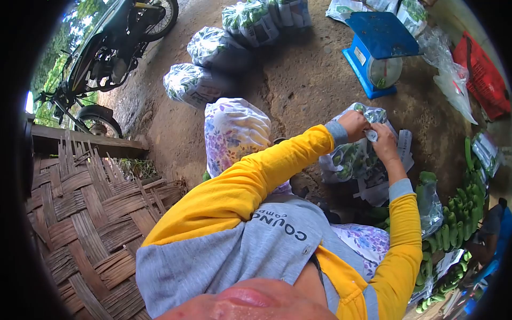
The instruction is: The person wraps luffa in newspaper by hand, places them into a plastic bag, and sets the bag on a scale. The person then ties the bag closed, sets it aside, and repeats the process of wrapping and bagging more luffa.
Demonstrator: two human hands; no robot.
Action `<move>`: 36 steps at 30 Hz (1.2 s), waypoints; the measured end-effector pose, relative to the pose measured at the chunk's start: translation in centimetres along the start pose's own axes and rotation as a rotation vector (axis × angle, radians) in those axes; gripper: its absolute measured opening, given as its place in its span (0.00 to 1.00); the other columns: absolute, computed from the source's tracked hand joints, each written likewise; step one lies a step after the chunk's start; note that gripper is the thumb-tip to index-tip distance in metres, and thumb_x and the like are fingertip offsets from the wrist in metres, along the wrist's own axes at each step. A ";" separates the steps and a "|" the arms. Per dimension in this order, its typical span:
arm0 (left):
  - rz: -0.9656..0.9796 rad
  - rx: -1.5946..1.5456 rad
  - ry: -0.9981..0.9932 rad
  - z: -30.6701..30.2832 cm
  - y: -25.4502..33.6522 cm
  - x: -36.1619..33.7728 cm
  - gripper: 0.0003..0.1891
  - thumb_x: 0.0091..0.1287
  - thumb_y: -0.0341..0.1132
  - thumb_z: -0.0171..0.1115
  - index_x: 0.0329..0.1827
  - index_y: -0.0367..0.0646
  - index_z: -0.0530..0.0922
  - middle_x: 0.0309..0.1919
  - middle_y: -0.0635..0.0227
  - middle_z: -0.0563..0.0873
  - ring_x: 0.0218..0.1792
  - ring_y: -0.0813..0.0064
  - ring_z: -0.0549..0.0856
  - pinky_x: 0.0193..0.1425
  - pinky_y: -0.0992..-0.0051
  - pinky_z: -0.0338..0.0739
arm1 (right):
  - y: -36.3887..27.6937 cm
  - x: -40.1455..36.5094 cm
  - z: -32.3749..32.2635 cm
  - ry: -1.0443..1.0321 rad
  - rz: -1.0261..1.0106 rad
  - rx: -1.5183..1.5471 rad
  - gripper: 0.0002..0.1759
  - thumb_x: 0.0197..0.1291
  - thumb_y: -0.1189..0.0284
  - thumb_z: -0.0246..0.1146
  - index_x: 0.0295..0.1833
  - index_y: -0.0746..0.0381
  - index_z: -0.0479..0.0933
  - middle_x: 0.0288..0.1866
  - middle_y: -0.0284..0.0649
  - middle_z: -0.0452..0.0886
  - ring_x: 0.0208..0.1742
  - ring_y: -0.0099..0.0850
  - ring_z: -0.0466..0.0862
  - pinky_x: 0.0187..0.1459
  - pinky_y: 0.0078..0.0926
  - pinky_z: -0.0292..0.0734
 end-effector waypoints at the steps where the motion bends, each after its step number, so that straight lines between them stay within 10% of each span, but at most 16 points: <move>1: -0.016 0.024 -0.002 -0.1 -0.1 0.0 0.08 0.47 0.34 0.64 0.31 0.46 0.84 0.25 0.60 0.84 0.32 0.57 0.83 0.39 0.63 0.77 | 0.2 0.1 0.1 0.006 0.016 0.025 0.11 0.50 0.76 0.60 0.42 0.61 0.78 0.37 0.45 0.80 0.46 0.45 0.78 0.46 0.34 0.72; 16: -0.050 0.233 0.085 -0.2 0.8 0.0 0.08 0.56 0.38 0.58 0.35 0.47 0.76 0.23 0.63 0.83 0.30 0.61 0.84 0.35 0.61 0.74 | 1.9 0.4 0.6 -0.023 0.208 0.178 0.06 0.54 0.75 0.61 0.37 0.65 0.77 0.33 0.47 0.83 0.35 0.42 0.83 0.39 0.34 0.75; 24: 0.015 0.124 0.038 0.2 -0.1 -0.6 0.09 0.58 0.36 0.55 0.41 0.49 0.75 0.20 0.59 0.81 0.24 0.57 0.83 0.30 0.60 0.75 | 2.4 2.7 -0.1 -0.307 0.128 0.438 0.15 0.52 0.84 0.56 0.47 0.64 0.78 0.31 0.37 0.79 0.34 0.20 0.76 0.37 0.23 0.73; 32: 0.156 0.281 -0.188 -1.0 1.5 -0.6 0.05 0.47 0.33 0.58 0.27 0.45 0.79 0.23 0.61 0.83 0.28 0.59 0.83 0.34 0.62 0.77 | 1.7 2.9 -1.4 -0.150 -0.162 -0.060 0.06 0.47 0.75 0.63 0.34 0.60 0.81 0.32 0.43 0.82 0.35 0.41 0.81 0.38 0.35 0.76; 36: 0.189 0.298 -0.299 -0.6 2.9 -2.2 0.03 0.48 0.32 0.57 0.23 0.44 0.78 0.20 0.59 0.82 0.25 0.60 0.84 0.29 0.64 0.76 | 3.0 2.4 0.1 -0.069 0.004 -0.036 0.07 0.46 0.67 0.63 0.29 0.59 0.80 0.29 0.42 0.81 0.35 0.42 0.81 0.37 0.37 0.75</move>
Point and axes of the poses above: each hand's wrist, its own x-axis towards the middle knuckle, its own z-axis out of the palm, y = z × x, the point moved 1 cm from there along x, towards the middle knuckle
